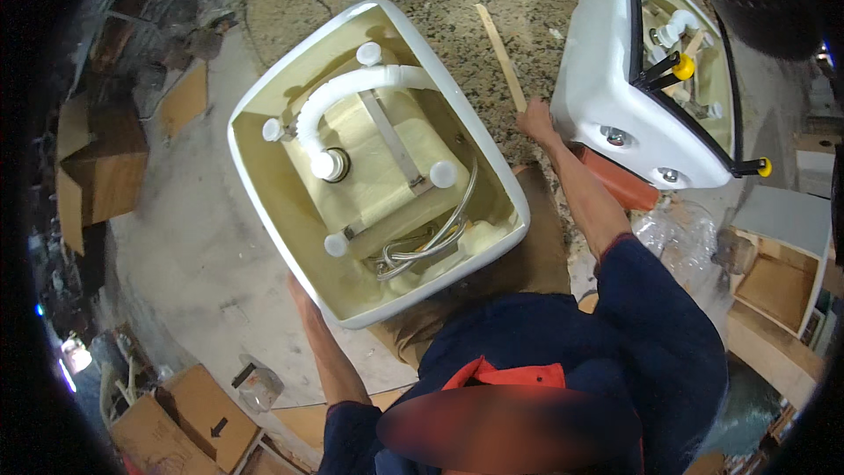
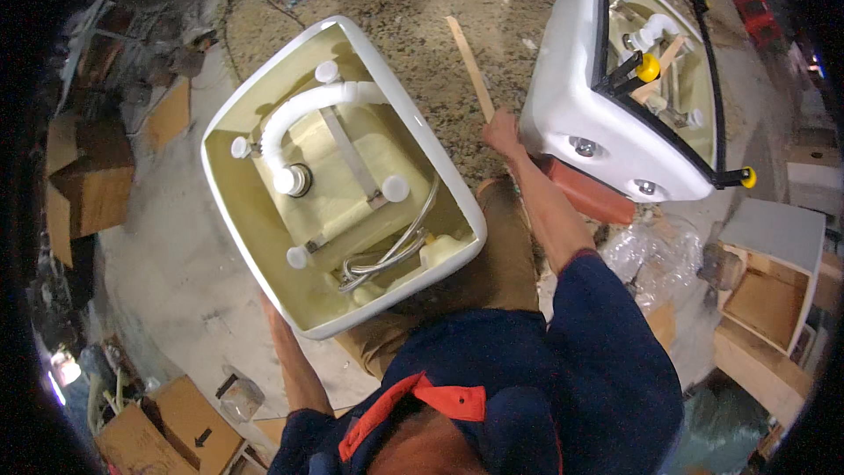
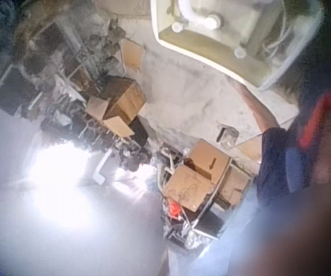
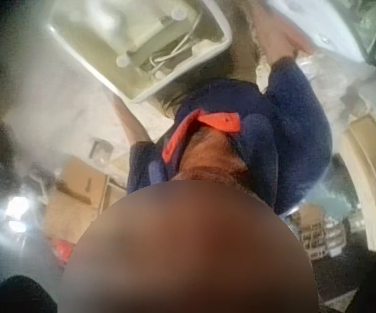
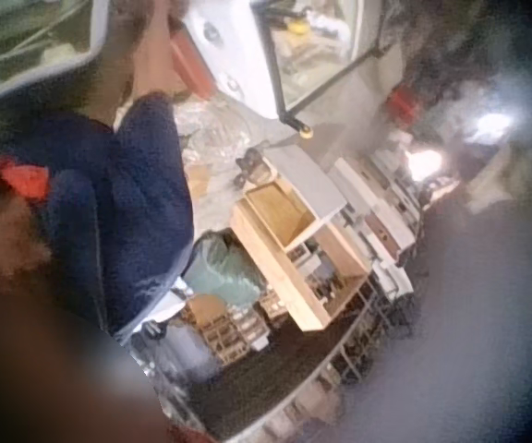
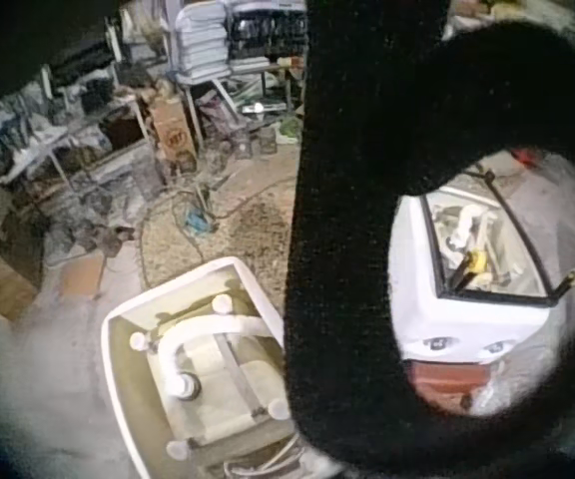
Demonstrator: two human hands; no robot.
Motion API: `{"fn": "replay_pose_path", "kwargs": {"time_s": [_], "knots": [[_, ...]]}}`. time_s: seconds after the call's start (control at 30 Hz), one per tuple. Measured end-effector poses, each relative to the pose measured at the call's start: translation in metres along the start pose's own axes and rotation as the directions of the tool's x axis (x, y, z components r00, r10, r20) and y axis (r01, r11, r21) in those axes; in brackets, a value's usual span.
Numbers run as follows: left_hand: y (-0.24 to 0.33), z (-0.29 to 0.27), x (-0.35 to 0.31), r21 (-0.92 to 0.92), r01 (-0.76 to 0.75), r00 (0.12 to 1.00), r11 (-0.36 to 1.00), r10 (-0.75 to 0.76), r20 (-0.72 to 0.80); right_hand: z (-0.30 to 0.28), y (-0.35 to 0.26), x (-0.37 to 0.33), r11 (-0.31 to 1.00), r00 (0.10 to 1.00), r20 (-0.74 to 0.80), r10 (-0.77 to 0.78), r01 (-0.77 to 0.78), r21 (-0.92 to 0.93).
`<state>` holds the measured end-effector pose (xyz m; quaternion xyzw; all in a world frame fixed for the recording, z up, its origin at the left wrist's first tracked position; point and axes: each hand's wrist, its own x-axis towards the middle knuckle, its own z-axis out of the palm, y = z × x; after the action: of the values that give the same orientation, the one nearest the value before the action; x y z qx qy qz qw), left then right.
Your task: The person uses a cordless drill to attach a metal frame to a white urinal. They position the frame, insert screws, and tighten them with the drill, then reposition the urinal and continue securing the frame.
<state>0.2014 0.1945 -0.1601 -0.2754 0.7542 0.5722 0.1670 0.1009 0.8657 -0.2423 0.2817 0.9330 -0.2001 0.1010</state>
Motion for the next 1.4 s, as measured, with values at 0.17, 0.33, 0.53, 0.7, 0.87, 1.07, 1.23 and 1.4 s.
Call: {"fn": "replay_pose_path", "kwargs": {"time_s": [0.17,0.33,0.53,0.7,0.87,1.07,1.23,1.4], "knots": [[-0.019,-0.019,-0.151,-0.263,-0.026,0.86,0.965,-0.113,-0.498,0.065,0.019,0.023,0.993,0.984,-0.155,0.091,-0.101,-0.056],[0.059,-0.015,-0.228,-0.104,-0.312,0.683,0.944,0.147,-0.716,-0.028,-0.023,-0.008,0.941,0.991,0.126,-0.039,-0.006,0.339],[0.176,0.112,-0.221,-0.143,-0.608,0.775,0.781,0.545,-0.32,-0.106,-0.034,-0.083,0.883,0.985,0.078,-0.155,0.102,0.459],[0.188,0.241,-0.258,-0.143,-0.541,0.776,0.828,0.558,0.294,-0.143,-0.07,-0.125,0.902,0.997,0.016,-0.078,0.064,0.428],[0.198,0.287,-0.276,-0.092,-0.527,0.668,0.845,0.478,0.57,-0.241,-0.024,-0.195,0.553,0.677,-0.709,-0.195,0.673,0.491],[0.247,0.347,-0.265,-0.02,-0.645,0.535,0.764,0.47,0.702,-0.381,0.128,-0.098,0.921,0.648,-0.693,0.317,-0.035,0.389],[0.234,0.366,-0.281,0.058,-0.674,0.529,0.737,0.427,0.733,-0.325,0.169,0.0,0.941,0.802,-0.507,0.315,-0.196,0.275],[0.195,0.326,-0.281,0.028,-0.539,0.619,0.842,0.373,0.691,-0.357,0.173,-0.002,0.793,0.657,-0.541,0.525,-0.147,0.591]]}}
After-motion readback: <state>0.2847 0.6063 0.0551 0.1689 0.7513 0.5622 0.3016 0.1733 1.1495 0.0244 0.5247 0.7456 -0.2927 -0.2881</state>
